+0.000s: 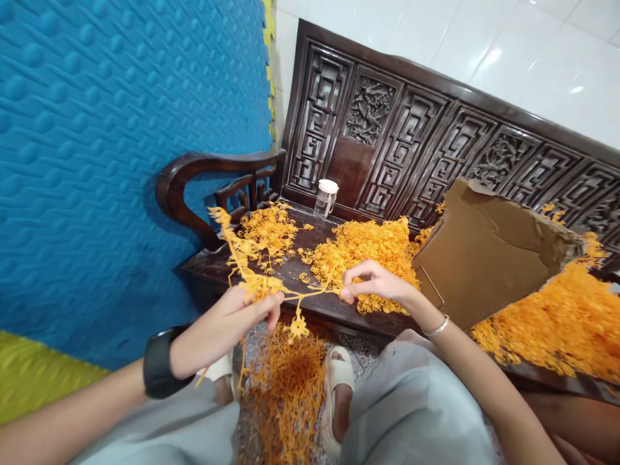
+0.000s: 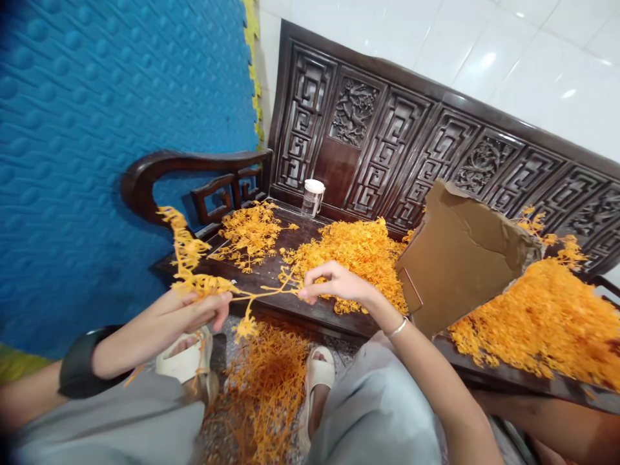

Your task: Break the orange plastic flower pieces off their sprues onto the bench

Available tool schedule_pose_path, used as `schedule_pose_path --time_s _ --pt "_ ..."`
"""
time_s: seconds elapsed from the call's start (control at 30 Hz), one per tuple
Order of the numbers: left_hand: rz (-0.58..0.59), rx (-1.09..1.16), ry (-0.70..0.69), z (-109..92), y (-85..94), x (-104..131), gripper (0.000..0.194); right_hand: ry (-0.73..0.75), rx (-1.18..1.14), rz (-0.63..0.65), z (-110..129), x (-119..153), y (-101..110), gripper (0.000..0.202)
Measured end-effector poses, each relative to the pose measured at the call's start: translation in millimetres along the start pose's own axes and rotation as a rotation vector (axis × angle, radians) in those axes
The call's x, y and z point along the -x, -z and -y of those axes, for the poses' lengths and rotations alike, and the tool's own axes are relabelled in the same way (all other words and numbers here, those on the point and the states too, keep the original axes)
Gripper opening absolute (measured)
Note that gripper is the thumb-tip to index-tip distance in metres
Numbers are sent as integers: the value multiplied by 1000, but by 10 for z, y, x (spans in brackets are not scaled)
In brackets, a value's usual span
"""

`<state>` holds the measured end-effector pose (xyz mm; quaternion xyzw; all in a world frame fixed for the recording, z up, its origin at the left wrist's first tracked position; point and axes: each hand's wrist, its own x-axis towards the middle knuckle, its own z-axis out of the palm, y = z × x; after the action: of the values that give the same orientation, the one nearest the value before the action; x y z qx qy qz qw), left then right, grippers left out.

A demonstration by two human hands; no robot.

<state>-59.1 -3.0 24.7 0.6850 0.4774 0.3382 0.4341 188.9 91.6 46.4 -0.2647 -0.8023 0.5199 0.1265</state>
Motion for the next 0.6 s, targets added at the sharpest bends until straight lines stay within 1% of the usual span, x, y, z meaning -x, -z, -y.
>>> schedule_pose_path --time_s 0.1,0.2,0.27,0.37,0.43,0.5,0.53,0.6 --pt "-6 -83 -64 -37 -22 57 40 -2 55 84 -15 91 42 20" --pt "45 -93 -111 -54 -58 99 39 -23 -1 216 -68 137 63 19" --pt "89 -54 -105 -47 -96 132 38 -50 -53 295 -81 148 51 19" --pt "106 -24 -72 -15 -155 196 35 -76 -91 350 -61 154 7 22" --pt "102 -30 -61 15 -163 246 34 -91 -93 372 -58 177 -6 23" --pt "83 -24 -67 50 -121 299 35 -116 -79 368 -89 235 20 26" --pt "54 -22 -75 70 -80 325 36 -134 -72 338 -118 277 49 28" --pt "-79 -40 -71 115 21 371 38 -174 -55 223 -191 370 125 33"
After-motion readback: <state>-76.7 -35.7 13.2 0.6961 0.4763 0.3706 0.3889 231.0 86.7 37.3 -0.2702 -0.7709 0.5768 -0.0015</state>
